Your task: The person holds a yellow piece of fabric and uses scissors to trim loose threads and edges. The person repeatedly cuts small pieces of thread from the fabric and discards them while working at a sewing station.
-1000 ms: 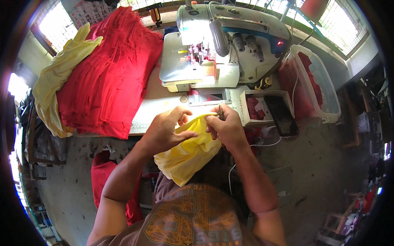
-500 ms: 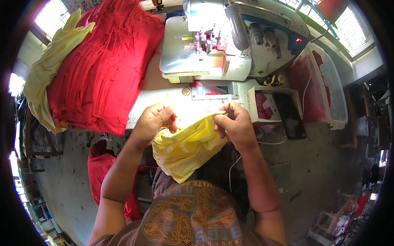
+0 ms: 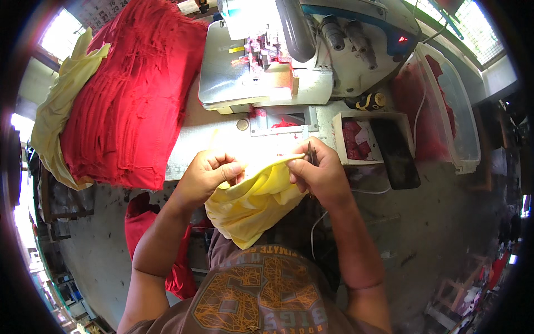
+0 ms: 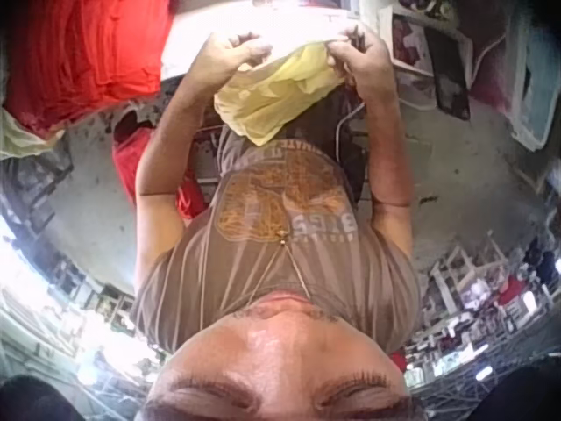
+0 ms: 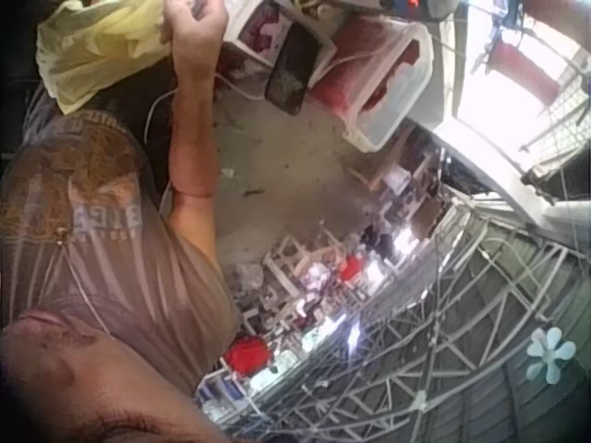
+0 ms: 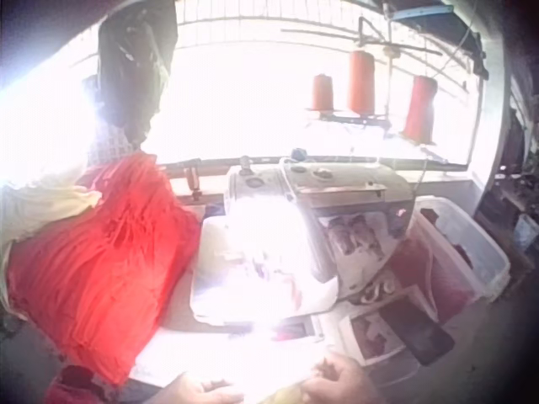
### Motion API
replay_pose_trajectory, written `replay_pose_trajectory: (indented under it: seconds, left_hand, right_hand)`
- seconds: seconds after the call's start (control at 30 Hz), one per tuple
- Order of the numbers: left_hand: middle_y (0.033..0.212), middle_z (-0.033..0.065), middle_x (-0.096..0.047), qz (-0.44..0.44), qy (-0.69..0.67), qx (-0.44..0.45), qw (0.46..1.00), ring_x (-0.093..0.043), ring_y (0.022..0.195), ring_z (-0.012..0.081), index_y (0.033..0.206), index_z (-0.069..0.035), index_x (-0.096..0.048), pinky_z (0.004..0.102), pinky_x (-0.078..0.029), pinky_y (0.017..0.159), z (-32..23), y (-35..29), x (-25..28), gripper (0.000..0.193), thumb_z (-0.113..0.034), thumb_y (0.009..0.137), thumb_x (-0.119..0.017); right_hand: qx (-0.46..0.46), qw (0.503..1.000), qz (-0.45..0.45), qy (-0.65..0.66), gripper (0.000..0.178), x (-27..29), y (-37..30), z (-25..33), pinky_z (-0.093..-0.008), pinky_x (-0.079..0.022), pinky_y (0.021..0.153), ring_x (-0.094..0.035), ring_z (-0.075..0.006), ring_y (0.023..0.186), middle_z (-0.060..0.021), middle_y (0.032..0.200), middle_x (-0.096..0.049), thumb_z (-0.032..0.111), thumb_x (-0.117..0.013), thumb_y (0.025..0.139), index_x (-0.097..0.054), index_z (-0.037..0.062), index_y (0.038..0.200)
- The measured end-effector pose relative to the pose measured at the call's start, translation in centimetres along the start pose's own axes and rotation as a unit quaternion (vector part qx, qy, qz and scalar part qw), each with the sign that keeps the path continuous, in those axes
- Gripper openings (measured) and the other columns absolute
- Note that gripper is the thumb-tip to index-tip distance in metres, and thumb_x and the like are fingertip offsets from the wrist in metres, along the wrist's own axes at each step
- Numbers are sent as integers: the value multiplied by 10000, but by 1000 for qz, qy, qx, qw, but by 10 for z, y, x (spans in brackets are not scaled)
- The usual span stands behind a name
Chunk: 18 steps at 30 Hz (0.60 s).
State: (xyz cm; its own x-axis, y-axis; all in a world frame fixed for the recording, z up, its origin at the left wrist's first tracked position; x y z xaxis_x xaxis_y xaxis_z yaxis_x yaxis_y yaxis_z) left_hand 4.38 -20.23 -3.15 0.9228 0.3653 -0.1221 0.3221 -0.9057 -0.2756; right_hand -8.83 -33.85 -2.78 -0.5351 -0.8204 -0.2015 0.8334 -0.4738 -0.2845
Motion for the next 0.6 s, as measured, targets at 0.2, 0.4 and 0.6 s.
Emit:
replay_pose_trajectory:
  seconds: [0.2, 0.4, 0.6]
  left_hand:
    - [843, 144, -576, 53, -288, -81, 953, -531, 684, 133, 835, 6, -530, 247, -438, 639, -10, 9, -14, 142, -130, 795, -524]
    - [724, 154, -567, 89, -326, -188, 922, -552, 706, 194, 758, -20, -492, 281, -454, 615, -15, 7, -3, 61, -73, 789, -489]
    - [724, 122, -524, -29, 382, -196, 902, -530, 683, 234, 900, 8, -541, 301, -426, 609, -34, 1, -17, 315, -217, 698, -629]
  right_hand:
    - [9, 999, 35, 16, 67, 0, 0, -4, -169, -308, 377, -414, -45, 431, -18, 580, -506, 50, -520, 764, -467, 35, 802]
    - [-24, 999, 29, 18, 69, 5, -2, -6, -170, -299, 373, -395, -37, 429, -5, 567, -479, 52, -517, 764, -463, 34, 800]
    - [-30, 999, 6, -18, 78, 3, 5, -2, -175, -299, 366, -384, -41, 410, -1, 545, -463, 65, -515, 758, -458, 24, 792]
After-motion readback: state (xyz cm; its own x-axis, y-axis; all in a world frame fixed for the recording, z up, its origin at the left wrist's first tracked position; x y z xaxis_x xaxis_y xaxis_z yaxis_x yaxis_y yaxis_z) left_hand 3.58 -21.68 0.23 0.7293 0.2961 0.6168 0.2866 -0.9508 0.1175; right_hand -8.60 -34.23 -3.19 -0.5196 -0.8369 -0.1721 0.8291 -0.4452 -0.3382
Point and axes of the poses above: each hand's wrist, its own y-axis towards the middle knuckle, its own x-axis out of the back of the hand, z = x × y, the point moved 4 cm from there along y, towards the middle knuckle
